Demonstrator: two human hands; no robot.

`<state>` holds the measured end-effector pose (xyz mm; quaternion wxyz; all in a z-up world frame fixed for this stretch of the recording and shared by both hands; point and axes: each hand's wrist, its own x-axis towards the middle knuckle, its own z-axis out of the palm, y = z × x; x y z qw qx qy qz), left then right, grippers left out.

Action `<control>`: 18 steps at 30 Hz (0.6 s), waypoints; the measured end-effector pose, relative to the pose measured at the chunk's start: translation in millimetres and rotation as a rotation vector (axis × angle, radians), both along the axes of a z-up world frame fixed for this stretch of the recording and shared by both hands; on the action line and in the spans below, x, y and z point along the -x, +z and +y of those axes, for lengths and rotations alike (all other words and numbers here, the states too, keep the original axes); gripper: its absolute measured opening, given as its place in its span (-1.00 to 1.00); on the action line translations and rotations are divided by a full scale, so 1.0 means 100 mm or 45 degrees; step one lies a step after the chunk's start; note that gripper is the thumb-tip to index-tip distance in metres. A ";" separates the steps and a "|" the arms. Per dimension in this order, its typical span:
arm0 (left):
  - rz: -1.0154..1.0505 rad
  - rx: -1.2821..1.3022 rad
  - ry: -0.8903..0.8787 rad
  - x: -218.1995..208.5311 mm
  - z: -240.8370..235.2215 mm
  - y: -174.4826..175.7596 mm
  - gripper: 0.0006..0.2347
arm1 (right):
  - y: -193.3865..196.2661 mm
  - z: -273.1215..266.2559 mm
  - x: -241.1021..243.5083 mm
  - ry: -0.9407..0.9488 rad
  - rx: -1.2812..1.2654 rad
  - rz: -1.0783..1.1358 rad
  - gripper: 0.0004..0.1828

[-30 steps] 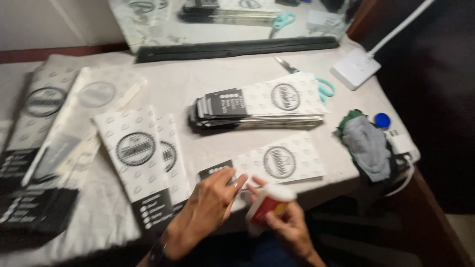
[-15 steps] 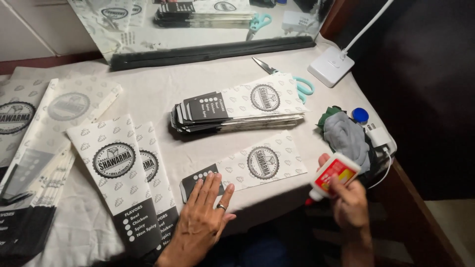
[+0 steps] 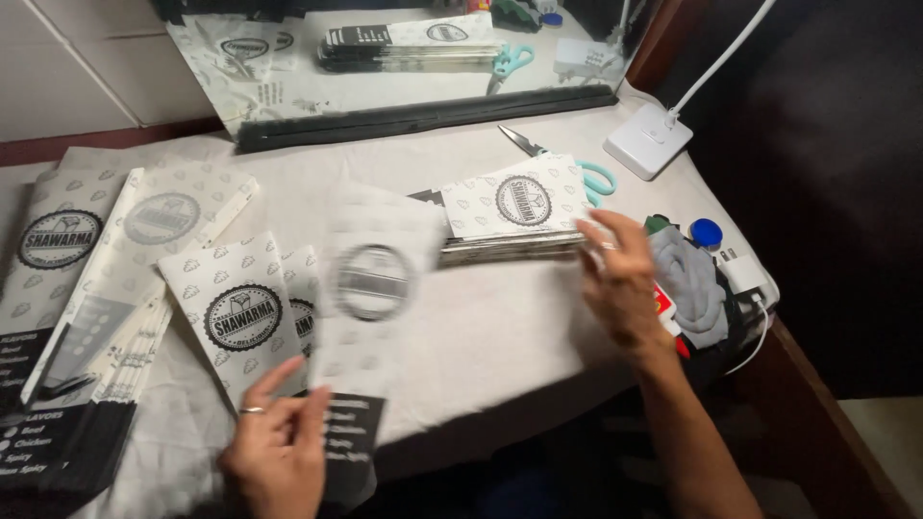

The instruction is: Applying glue to the edges of printed paper sheets as part of the process of assembling paper cones.

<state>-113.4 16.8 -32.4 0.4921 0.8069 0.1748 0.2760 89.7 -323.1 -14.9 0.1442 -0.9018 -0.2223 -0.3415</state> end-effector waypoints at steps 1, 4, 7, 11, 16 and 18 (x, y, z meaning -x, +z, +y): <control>-0.037 -0.031 0.113 0.03 0.09 -0.10 -0.87 | -0.01 0.16 -0.06 0.171 0.006 0.098 -0.52; 0.024 -0.358 0.367 0.15 0.20 -0.21 -0.78 | -0.17 0.39 -0.25 0.376 0.110 0.198 -0.51; 0.141 -0.840 0.489 0.20 0.33 -0.31 -0.73 | -0.19 0.48 -0.19 0.471 0.130 0.036 -0.65; 0.000 -1.174 0.546 0.14 0.22 0.01 -0.85 | 0.07 0.51 0.42 0.595 0.016 -0.161 -0.77; -0.334 -0.965 -0.062 -0.12 -0.22 0.20 -0.89 | -0.06 0.43 1.06 0.588 0.079 0.100 -0.75; -0.431 -1.003 -0.386 -0.23 -0.37 0.12 -0.82 | -0.07 0.27 1.07 0.583 0.083 0.220 -0.70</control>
